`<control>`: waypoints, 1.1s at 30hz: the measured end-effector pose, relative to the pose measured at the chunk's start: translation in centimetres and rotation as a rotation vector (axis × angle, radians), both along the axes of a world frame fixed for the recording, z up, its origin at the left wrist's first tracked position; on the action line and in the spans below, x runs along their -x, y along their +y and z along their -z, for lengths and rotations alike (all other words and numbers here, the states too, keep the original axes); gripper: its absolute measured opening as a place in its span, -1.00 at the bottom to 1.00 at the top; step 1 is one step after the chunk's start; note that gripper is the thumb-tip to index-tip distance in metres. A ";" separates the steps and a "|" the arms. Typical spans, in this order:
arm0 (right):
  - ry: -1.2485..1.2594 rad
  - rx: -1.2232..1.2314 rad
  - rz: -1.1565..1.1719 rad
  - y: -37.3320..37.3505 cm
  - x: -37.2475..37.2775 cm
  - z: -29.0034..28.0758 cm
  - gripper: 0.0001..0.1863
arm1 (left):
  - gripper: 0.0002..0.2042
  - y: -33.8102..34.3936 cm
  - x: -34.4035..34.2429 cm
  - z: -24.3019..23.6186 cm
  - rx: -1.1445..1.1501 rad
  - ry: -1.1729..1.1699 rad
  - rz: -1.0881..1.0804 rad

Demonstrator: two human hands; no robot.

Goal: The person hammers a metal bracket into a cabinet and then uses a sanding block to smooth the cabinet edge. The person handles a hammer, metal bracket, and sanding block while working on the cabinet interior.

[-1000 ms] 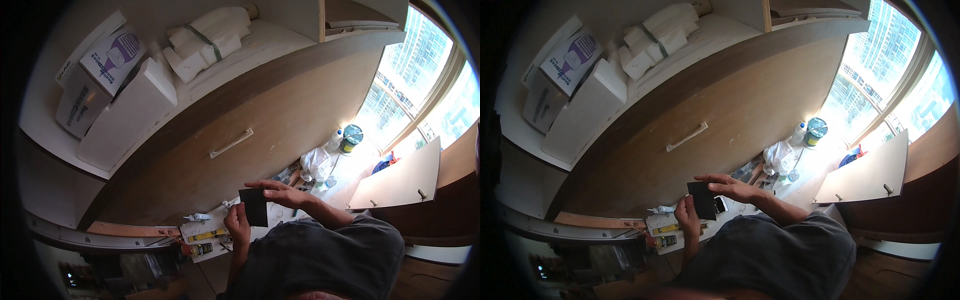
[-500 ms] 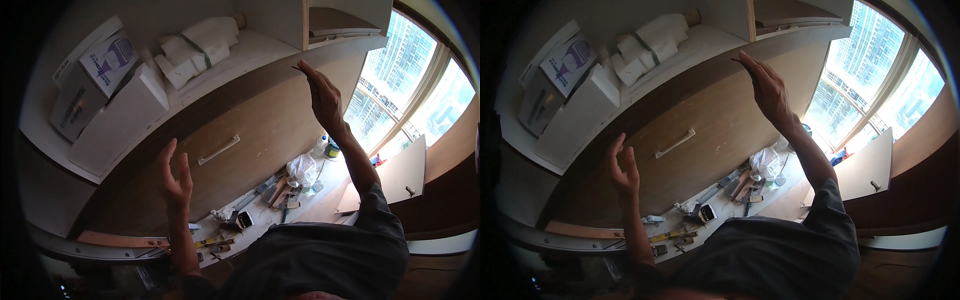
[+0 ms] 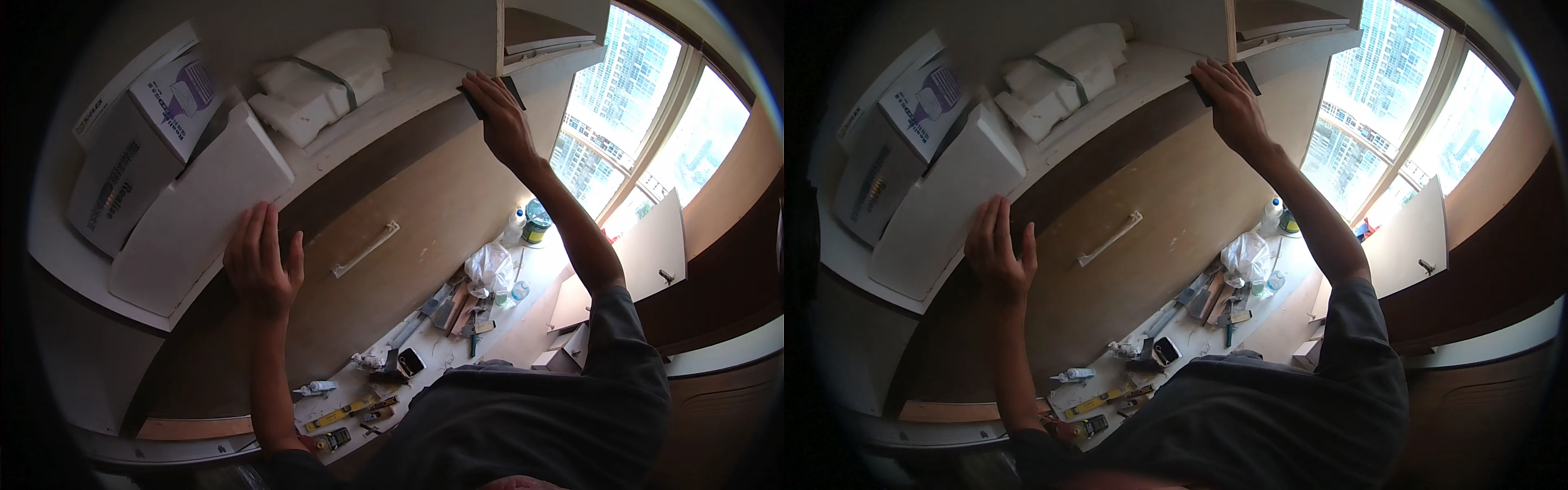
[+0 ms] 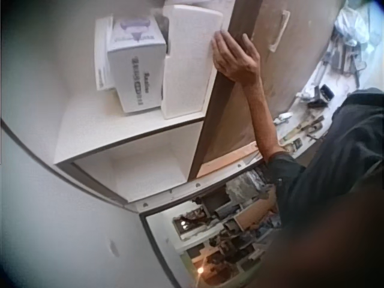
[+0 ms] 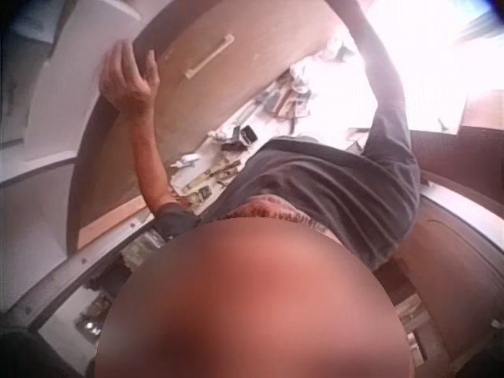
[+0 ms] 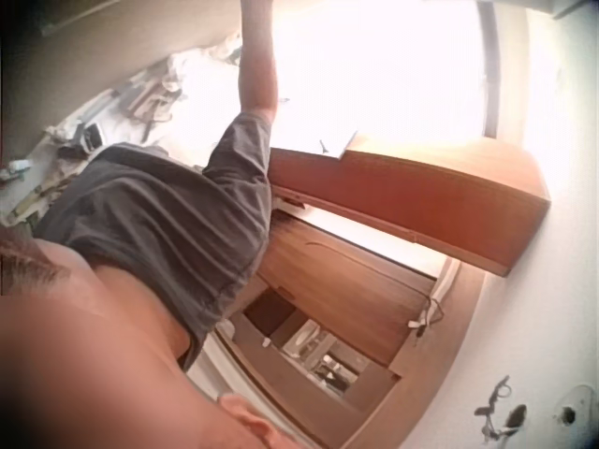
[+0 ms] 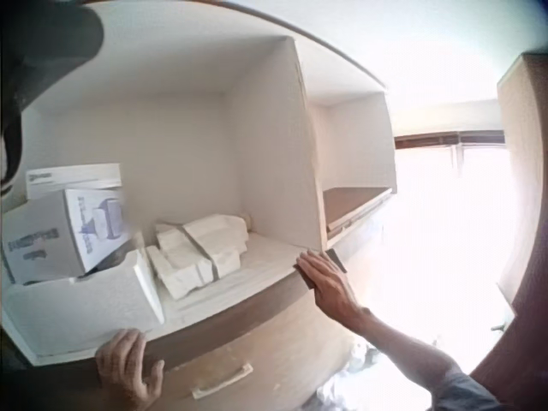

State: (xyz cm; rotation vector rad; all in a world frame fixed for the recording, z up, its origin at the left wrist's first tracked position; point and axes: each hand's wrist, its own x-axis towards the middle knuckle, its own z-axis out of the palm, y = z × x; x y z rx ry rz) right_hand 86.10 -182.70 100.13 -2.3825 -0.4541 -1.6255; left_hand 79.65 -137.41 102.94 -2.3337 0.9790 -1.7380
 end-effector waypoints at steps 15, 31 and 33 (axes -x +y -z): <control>0.028 -0.168 0.147 7.9 3.0 -3.3 -0.50 | -0.48 0.6 -0.6 0.9 0.039 0.018 0.033; 0.020 -0.010 -0.327 15.9 4.6 -2.2 -0.40 | -0.23 0.4 -0.3 0.9 -0.059 -0.022 -0.031; -0.038 0.019 -0.362 13.5 3.6 -1.6 -0.40 | -0.24 0.2 -0.3 0.8 -0.061 -0.019 -0.019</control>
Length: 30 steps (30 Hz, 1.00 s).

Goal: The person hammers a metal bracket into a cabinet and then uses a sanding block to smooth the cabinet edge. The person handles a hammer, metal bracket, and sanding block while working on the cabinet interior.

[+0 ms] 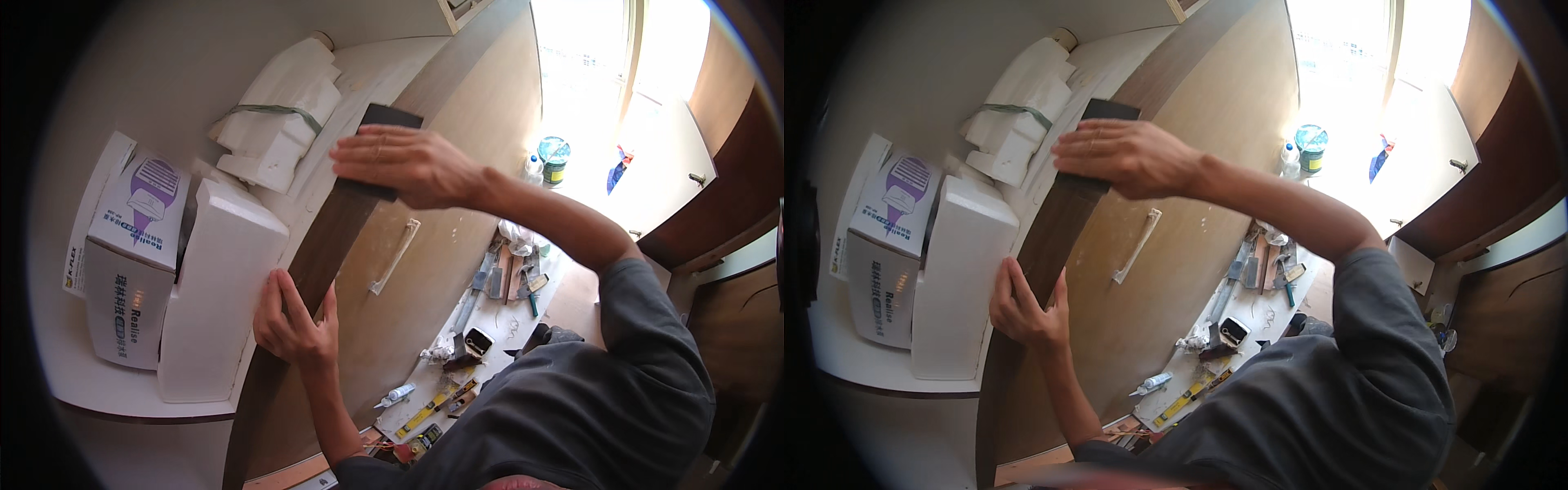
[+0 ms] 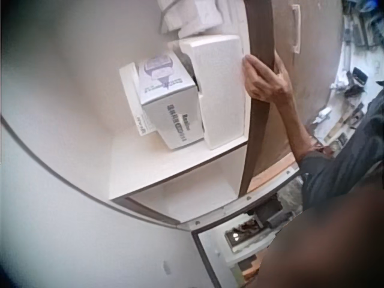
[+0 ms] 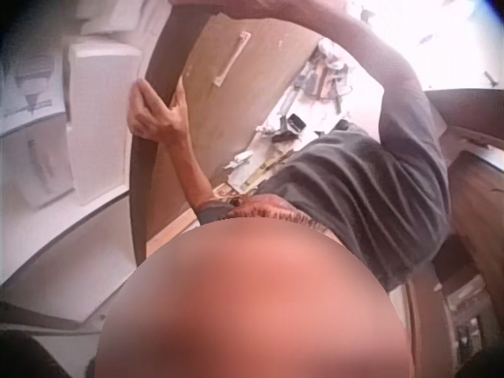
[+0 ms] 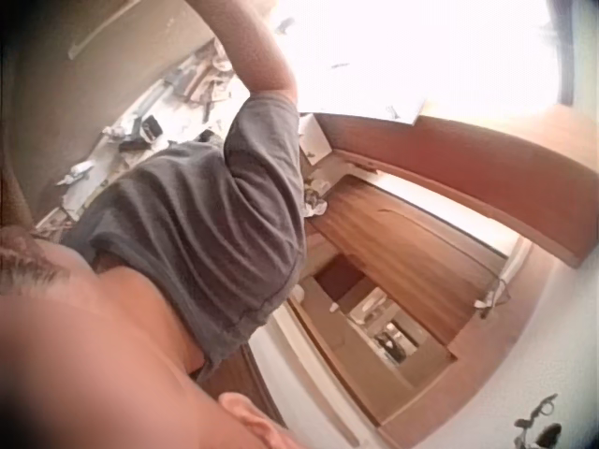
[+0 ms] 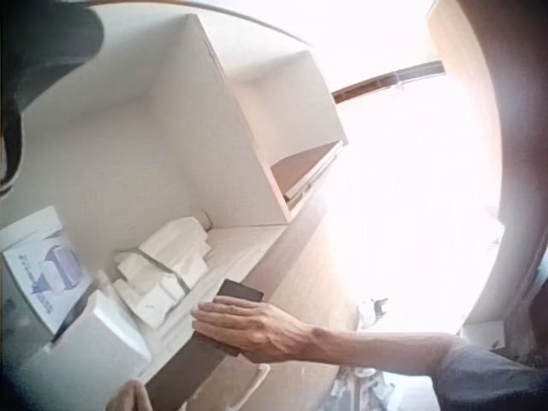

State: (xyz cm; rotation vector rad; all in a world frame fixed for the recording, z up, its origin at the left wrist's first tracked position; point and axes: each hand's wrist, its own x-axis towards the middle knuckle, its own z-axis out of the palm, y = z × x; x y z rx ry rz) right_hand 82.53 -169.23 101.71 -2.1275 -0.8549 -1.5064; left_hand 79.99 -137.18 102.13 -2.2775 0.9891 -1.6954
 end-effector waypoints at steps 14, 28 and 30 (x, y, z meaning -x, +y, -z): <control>-0.057 -0.025 0.065 -6.7 -1.7 -0.7 -0.42 | -0.27 -0.5 0.2 -0.2 -0.007 -0.009 -0.006; 0.041 -0.069 0.135 -14.2 -5.1 2.7 -0.40 | -0.24 -0.4 0.2 -0.1 -0.023 -0.045 -0.036; 0.092 -0.051 0.192 -15.3 -5.1 3.0 -0.37 | -0.24 -0.4 0.3 -0.1 -0.022 -0.032 -0.038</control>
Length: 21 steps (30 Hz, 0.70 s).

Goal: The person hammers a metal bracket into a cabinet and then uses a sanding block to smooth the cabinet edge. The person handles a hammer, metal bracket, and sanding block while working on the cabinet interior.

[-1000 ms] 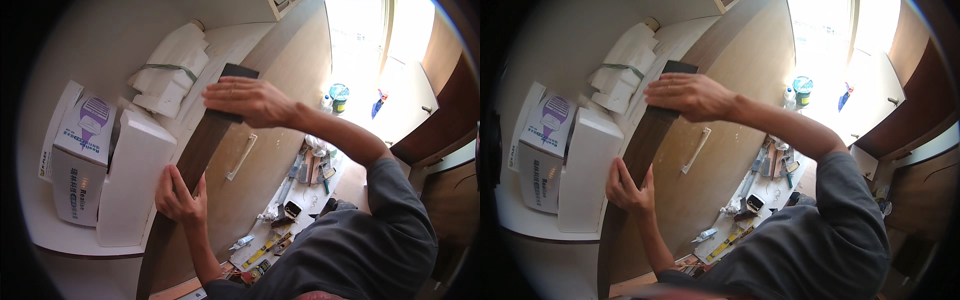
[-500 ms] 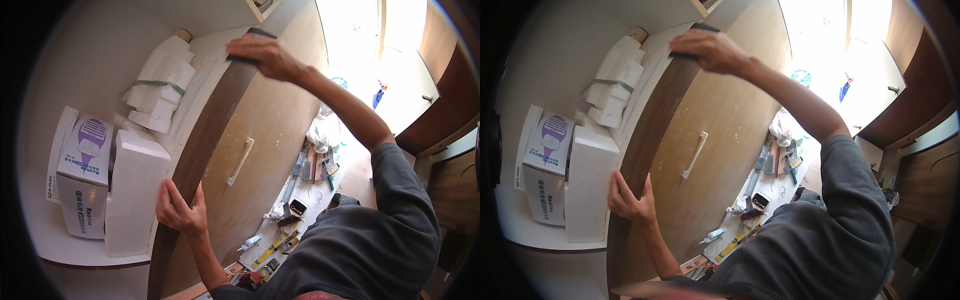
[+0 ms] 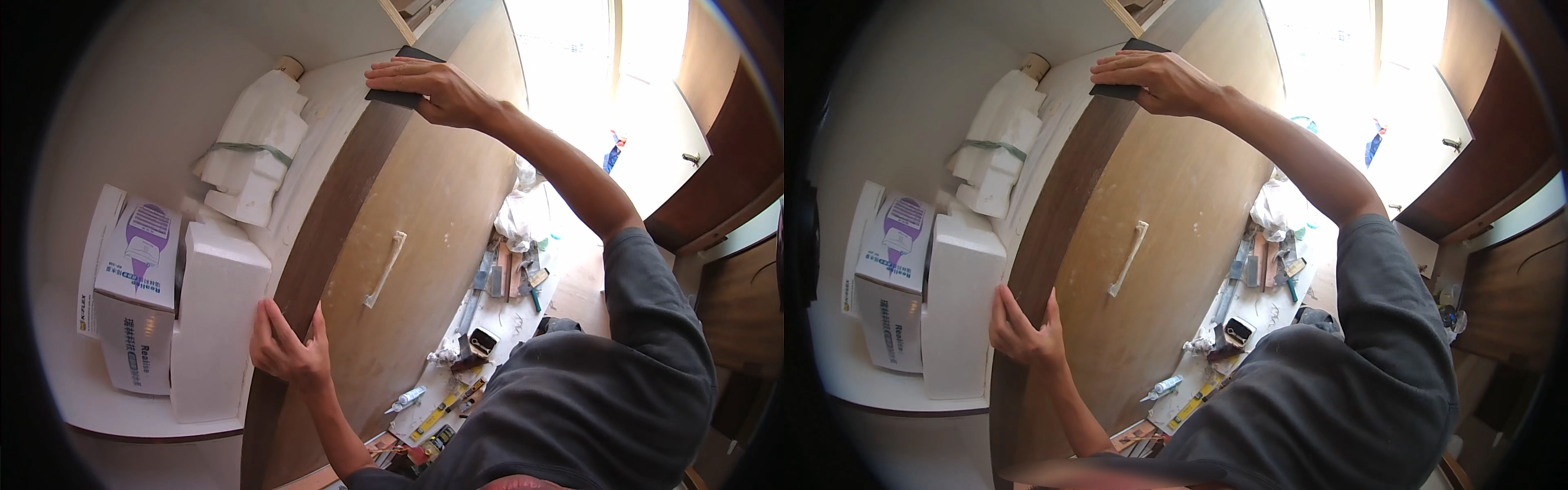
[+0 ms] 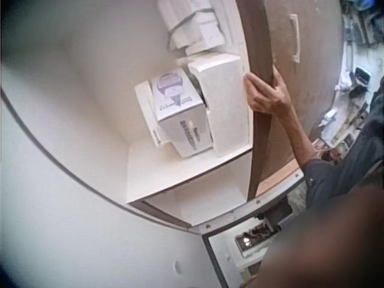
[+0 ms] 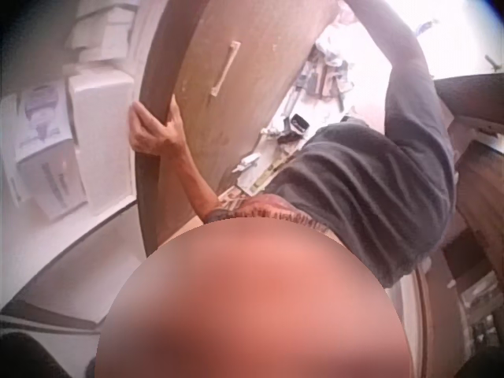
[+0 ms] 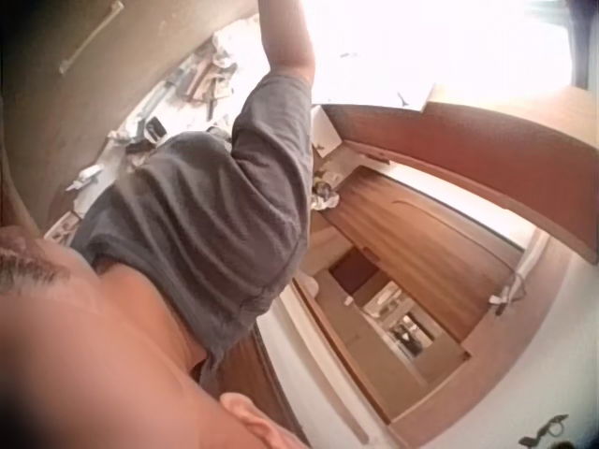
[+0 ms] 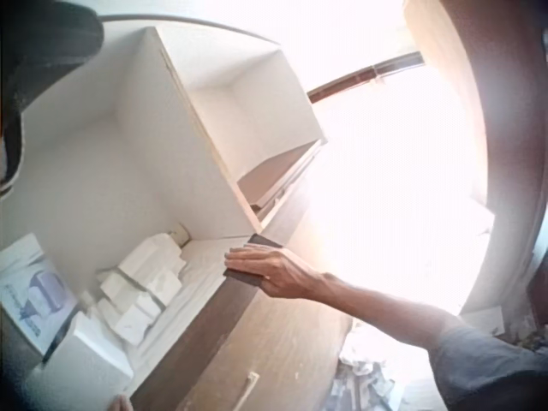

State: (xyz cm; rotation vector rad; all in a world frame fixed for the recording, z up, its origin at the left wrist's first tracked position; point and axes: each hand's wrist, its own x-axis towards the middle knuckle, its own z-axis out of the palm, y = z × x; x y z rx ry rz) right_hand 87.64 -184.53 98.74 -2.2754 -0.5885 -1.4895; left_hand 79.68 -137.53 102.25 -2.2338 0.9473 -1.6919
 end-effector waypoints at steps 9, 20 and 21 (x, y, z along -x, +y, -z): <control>-0.014 0.026 0.157 0.6 2.4 -2.2 -0.32 | -0.26 0.2 0.0 -0.1 0.007 0.017 0.034; -0.209 0.012 -0.090 16.9 4.7 -1.6 -0.51 | -0.29 0.1 -0.4 0.0 -0.007 -0.015 0.024; -0.227 0.090 -0.057 13.8 3.9 -1.6 -0.53 | -0.29 0.3 -0.3 -0.1 -0.024 -0.018 0.022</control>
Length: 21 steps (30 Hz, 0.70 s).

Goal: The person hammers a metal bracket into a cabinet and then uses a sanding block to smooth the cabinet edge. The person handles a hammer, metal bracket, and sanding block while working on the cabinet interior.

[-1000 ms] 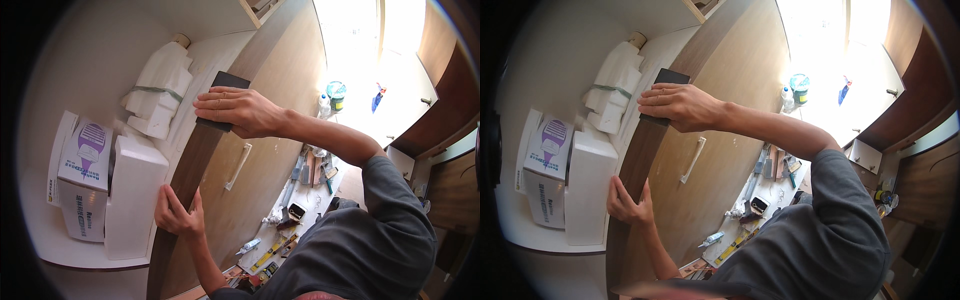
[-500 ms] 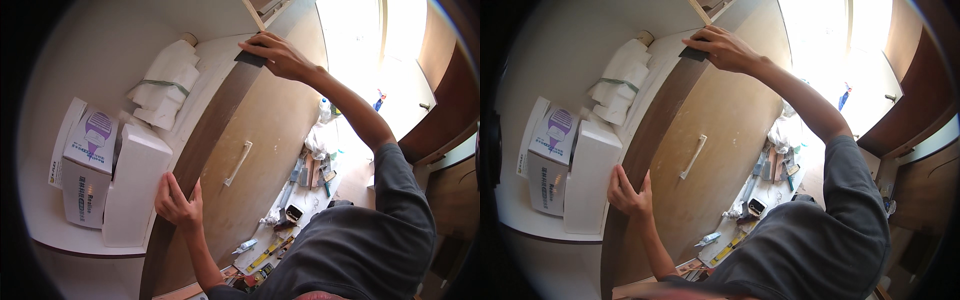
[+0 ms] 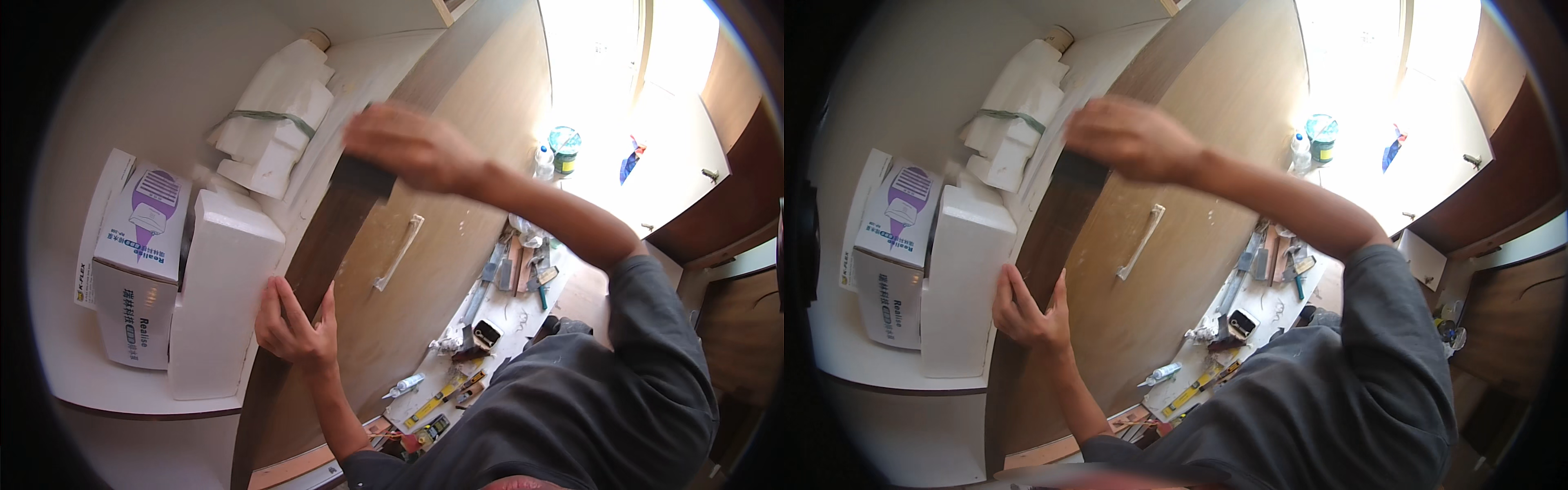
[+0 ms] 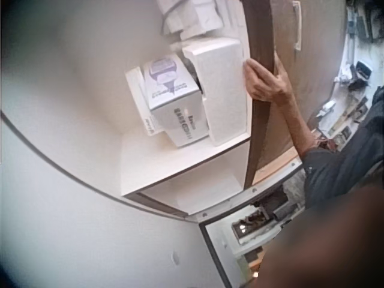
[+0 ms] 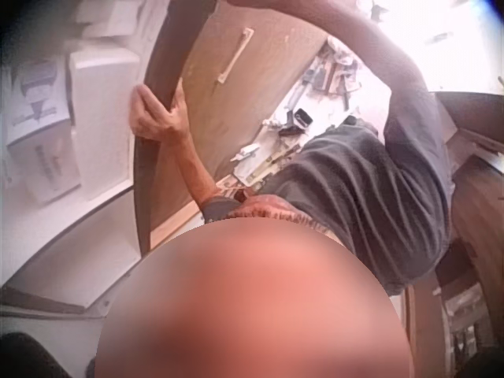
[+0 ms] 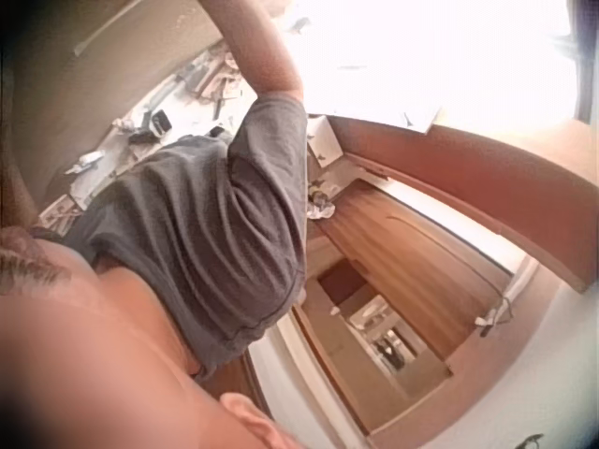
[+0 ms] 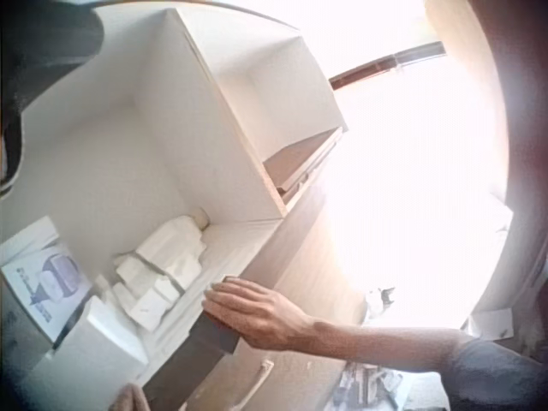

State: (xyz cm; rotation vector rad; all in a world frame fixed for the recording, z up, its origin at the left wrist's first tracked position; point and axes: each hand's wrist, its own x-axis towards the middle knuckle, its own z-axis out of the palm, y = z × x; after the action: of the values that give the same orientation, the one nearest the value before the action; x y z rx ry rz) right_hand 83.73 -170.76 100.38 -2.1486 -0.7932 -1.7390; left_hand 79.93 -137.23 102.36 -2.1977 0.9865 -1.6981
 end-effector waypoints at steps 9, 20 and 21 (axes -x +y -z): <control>0.144 -0.207 -0.001 8.8 1.5 1.2 -0.52 | -0.31 0.0 -0.3 0.5 0.023 -0.011 -0.022; 0.141 -0.231 0.096 7.3 1.3 1.3 -0.49 | -0.13 0.3 -0.9 0.6 0.021 -0.011 0.024; 0.142 -0.242 -0.049 11.0 2.1 1.2 -0.46 | -0.06 0.4 -1.2 0.7 0.037 -0.001 0.064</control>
State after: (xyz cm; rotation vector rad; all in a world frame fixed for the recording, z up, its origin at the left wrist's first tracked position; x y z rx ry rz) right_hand 81.64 -159.80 99.20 -2.0446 -0.5626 -1.5495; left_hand 81.16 -136.78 101.68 -2.2110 1.0446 -1.7585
